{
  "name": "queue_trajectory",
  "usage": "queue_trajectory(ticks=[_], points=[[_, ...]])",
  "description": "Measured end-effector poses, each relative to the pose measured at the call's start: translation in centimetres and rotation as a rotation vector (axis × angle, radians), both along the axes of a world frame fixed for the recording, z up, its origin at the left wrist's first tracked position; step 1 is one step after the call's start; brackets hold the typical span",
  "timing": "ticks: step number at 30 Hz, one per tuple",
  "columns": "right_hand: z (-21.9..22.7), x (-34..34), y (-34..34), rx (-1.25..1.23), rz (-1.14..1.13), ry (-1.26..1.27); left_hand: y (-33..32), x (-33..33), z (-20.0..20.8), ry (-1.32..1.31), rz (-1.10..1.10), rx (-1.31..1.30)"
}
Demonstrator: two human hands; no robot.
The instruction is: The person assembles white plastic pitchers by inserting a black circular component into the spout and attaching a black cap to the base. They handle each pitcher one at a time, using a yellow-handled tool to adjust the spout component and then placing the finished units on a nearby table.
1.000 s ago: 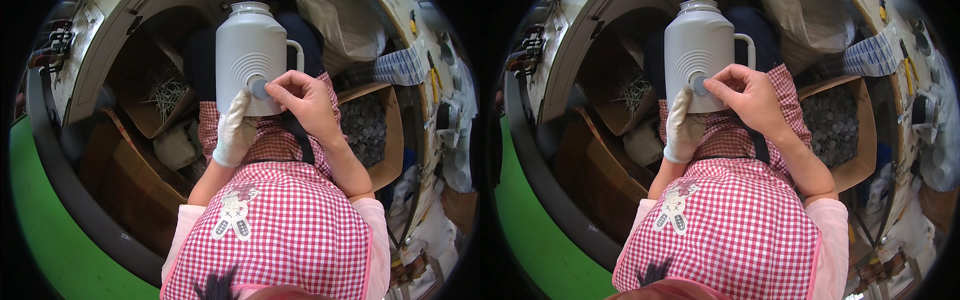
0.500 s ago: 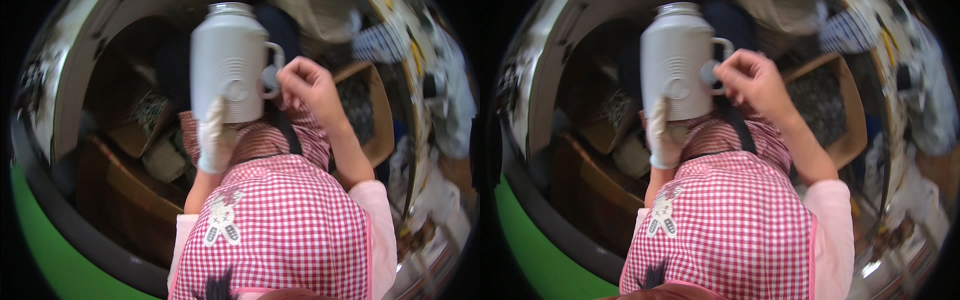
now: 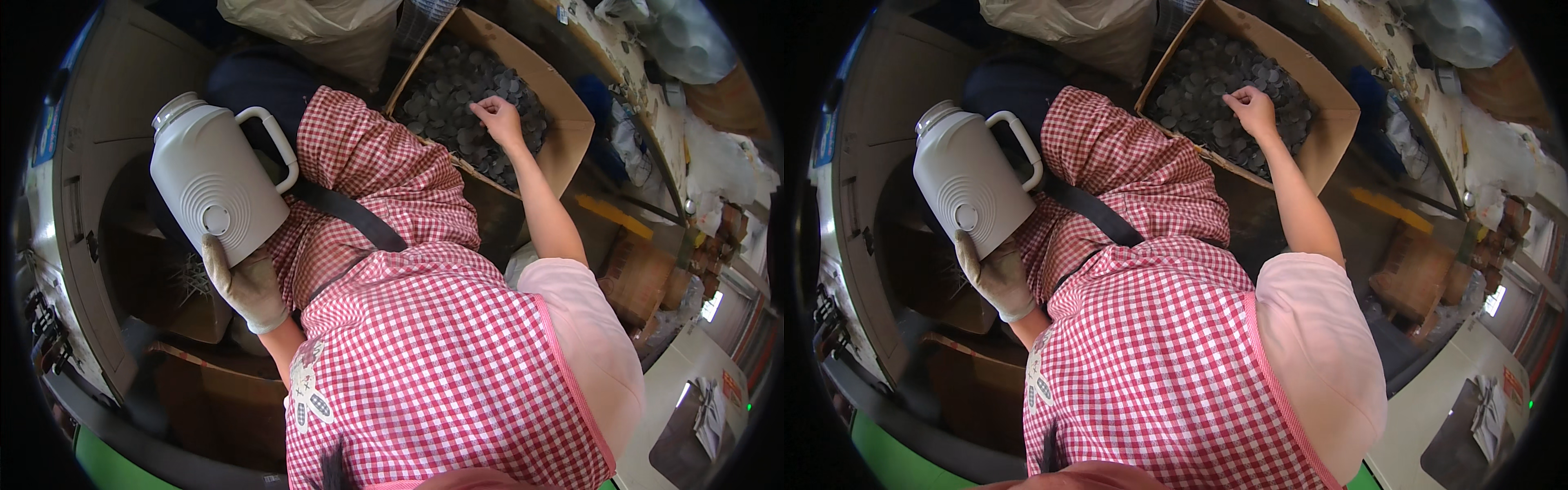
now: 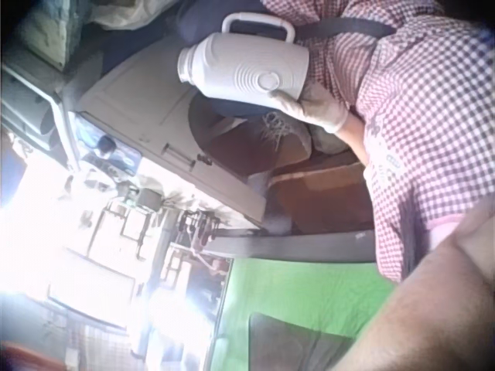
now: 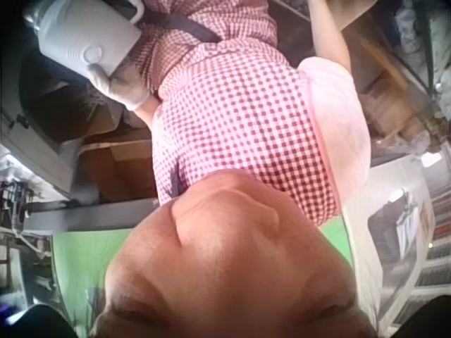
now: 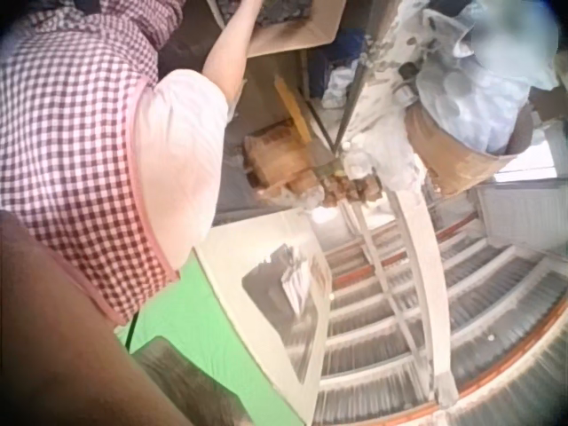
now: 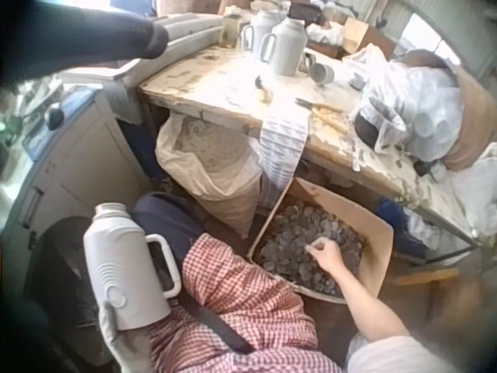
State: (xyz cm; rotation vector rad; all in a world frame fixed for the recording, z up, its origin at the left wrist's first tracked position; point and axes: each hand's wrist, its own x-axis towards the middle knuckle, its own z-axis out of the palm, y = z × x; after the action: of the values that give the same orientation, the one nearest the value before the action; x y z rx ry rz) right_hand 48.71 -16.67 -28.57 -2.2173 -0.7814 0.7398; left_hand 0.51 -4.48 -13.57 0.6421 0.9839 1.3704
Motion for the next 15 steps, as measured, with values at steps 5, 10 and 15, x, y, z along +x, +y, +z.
queue_trajectory(ticks=[5,10,15], points=[[-0.2,-1.9,0.8,0.023,-0.006,0.081,-0.1,0.2,0.2,-0.15,0.074,-0.143],[0.1,-3.7,1.6,0.034,0.093,-0.33,0.1,0.2,0.2,-0.055,0.033,-0.134],[0.0,-6.5,3.0,0.016,0.373,-0.32,-0.1,0.4,-0.2,0.057,0.121,-0.192]])
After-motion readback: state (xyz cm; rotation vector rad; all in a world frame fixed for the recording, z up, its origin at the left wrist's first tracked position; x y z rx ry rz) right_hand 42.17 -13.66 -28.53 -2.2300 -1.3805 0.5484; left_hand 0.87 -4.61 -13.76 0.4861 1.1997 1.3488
